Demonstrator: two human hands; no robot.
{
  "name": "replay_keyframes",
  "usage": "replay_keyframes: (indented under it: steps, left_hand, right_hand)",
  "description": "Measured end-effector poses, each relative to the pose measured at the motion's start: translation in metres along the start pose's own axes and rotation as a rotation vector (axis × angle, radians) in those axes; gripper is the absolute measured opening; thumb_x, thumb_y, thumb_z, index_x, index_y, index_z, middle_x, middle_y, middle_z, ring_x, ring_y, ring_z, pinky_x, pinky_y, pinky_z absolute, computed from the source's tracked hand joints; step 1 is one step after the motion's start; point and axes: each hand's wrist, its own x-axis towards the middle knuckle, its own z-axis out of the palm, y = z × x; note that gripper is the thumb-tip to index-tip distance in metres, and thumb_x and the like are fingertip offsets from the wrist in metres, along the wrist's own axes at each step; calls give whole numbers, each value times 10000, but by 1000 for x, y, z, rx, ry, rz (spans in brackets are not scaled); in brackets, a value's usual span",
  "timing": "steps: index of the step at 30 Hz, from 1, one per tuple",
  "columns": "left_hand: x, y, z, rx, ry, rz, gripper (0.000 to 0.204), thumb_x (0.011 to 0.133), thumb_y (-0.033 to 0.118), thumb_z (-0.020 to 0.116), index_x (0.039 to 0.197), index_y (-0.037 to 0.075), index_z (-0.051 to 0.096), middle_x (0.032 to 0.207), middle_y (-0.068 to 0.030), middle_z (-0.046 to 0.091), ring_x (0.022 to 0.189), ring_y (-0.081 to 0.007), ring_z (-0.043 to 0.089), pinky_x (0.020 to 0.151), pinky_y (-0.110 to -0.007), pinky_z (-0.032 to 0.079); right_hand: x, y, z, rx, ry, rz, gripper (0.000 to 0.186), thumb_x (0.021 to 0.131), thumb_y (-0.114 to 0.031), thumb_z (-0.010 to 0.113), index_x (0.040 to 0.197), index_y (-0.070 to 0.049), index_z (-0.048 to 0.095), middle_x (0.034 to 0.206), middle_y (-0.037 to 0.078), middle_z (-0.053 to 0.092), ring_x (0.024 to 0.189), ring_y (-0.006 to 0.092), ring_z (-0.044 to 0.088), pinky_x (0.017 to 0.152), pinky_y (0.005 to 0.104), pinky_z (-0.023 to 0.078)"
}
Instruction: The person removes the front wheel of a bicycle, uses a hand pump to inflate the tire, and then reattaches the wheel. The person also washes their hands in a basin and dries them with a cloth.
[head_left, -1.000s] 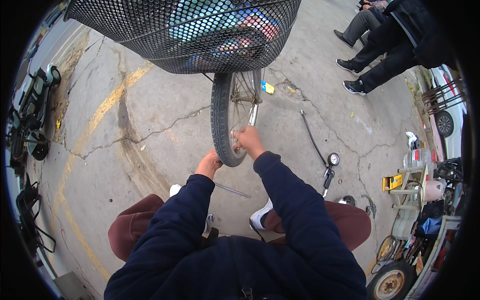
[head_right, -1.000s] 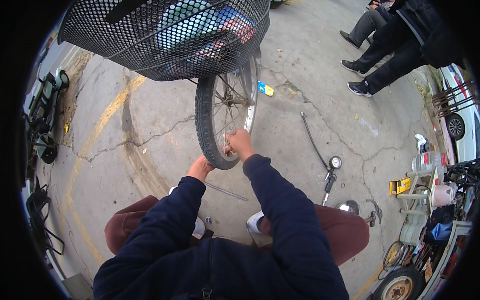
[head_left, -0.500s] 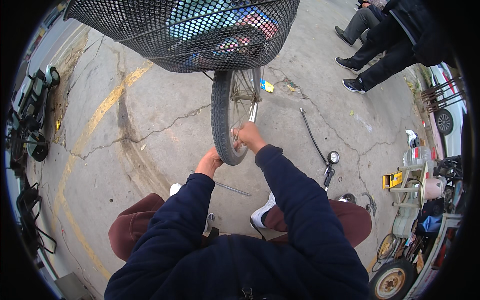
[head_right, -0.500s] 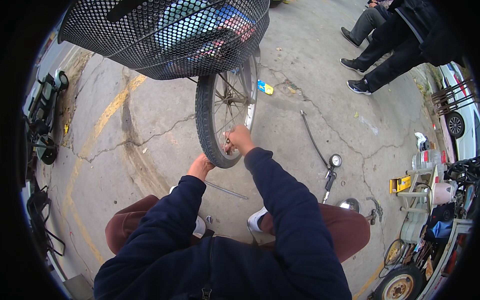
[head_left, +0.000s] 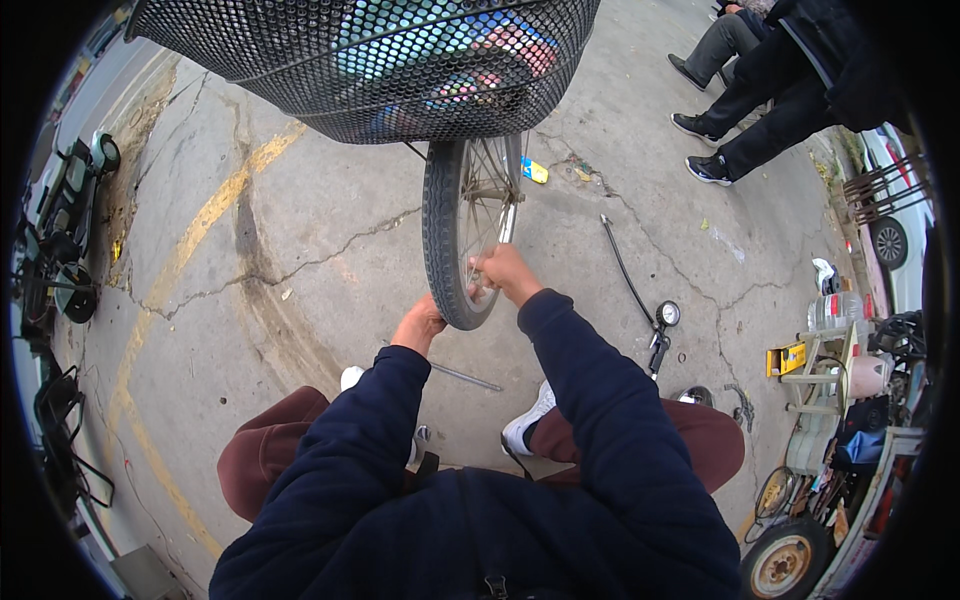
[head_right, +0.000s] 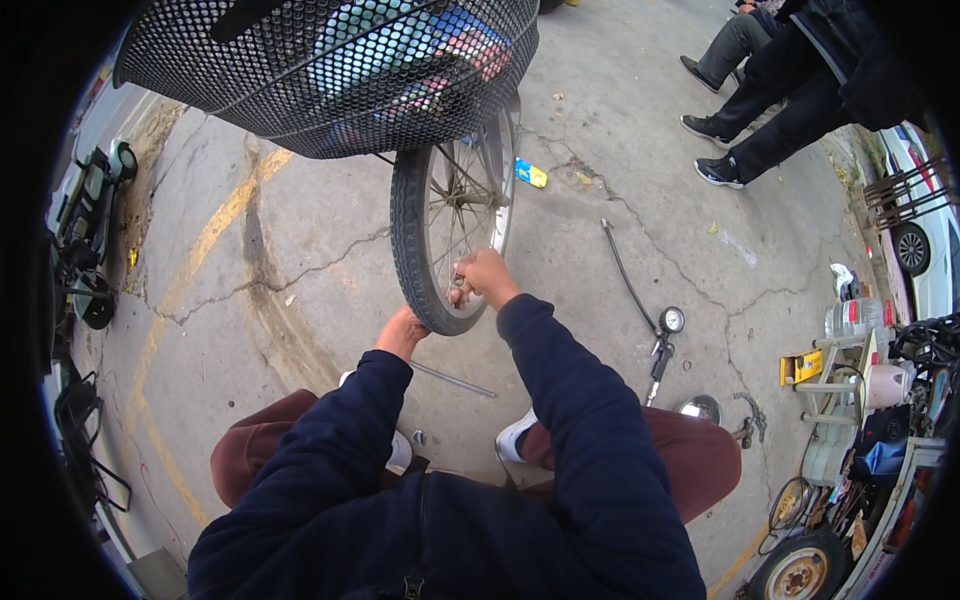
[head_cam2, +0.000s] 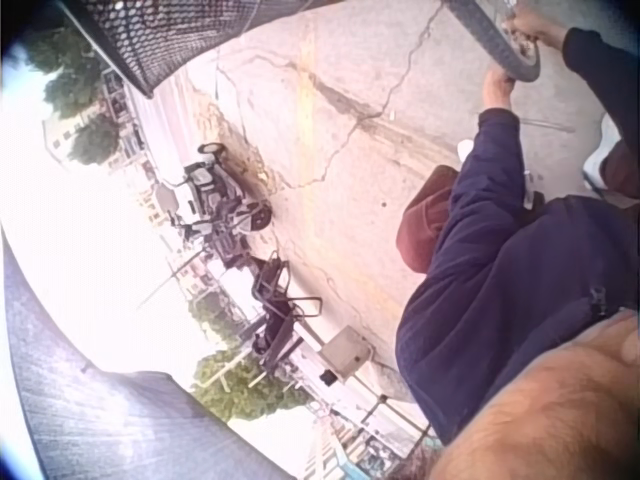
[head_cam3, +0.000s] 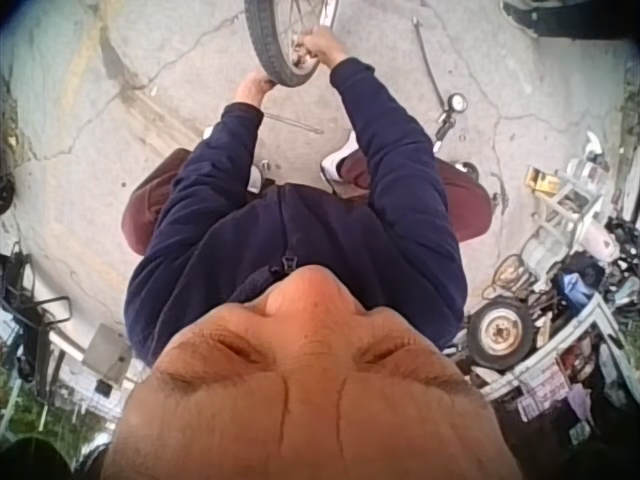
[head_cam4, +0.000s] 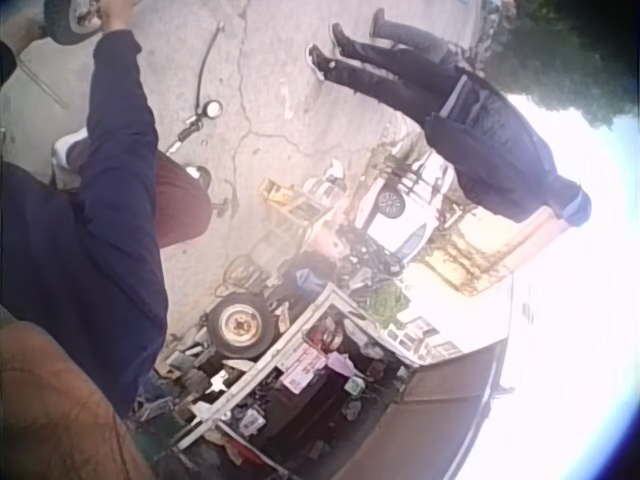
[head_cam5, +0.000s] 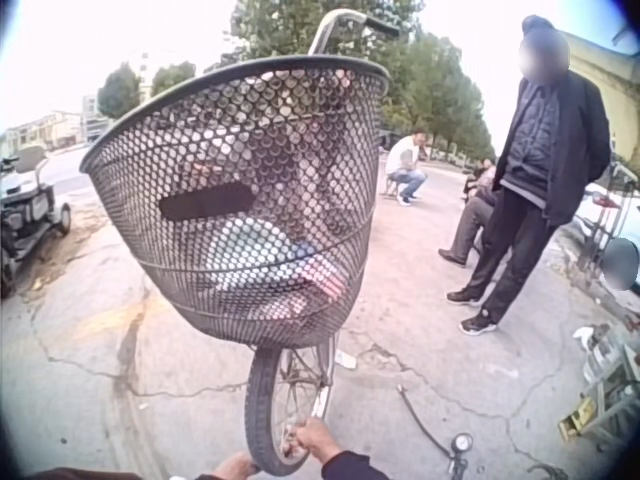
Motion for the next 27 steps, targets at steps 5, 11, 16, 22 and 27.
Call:
replay_keyframes:
  steps: [5, 11, 16, 22, 27]
  left_hand:
    - [1, -5, -2, -163, -2, 23, 313, 888, 151, 734, 1185, 99, 653, 964, 4, 690, 823, -109, 660, 720, -254, 544]
    - [0, -5, -3, -157, -2, 44, 324, 913, 119, 691, 1229, 89, 624, 979, 2, 679, 819, -102, 658, 735, -251, 553]
    - [-1, -7, -5, -180, -36, 94, 339, 942, 110, 633, 1276, 76, 588, 939, -6, 662, 836, -110, 643, 747, -263, 545]
    - [10, -18, -9, -138, 10, 159, 242, 899, 170, 701, 1108, 53, 665, 908, -31, 680, 805, -127, 656, 737, -274, 545]
    - [21, -30, -11, -128, 57, 159, 220, 862, 222, 756, 995, 50, 724, 891, -46, 710, 789, -125, 661, 721, -260, 523]
  right_hand:
    - [-14, 4, -2, 151, -85, 2, 205, 915, -133, 626, 968, 65, 637, 602, 69, 586, 444, 116, 518, 415, 281, 359]
    - [10, 17, -6, -306, -109, -250, 251, 912, -143, 609, 1102, 21, 609, 749, 70, 648, 494, 106, 522, 446, 283, 408]
    - [16, 14, -10, -480, -243, -254, 219, 908, -111, 596, 1070, 32, 631, 768, 96, 675, 555, 139, 583, 520, 308, 455]
    - [14, 3, -4, -495, -283, -269, 127, 873, -41, 526, 959, 35, 581, 707, 138, 681, 675, 214, 688, 650, 348, 518]
    - [32, 22, 2, -348, -269, -155, 137, 857, -6, 564, 968, 75, 580, 644, 130, 669, 556, 191, 674, 541, 325, 517]
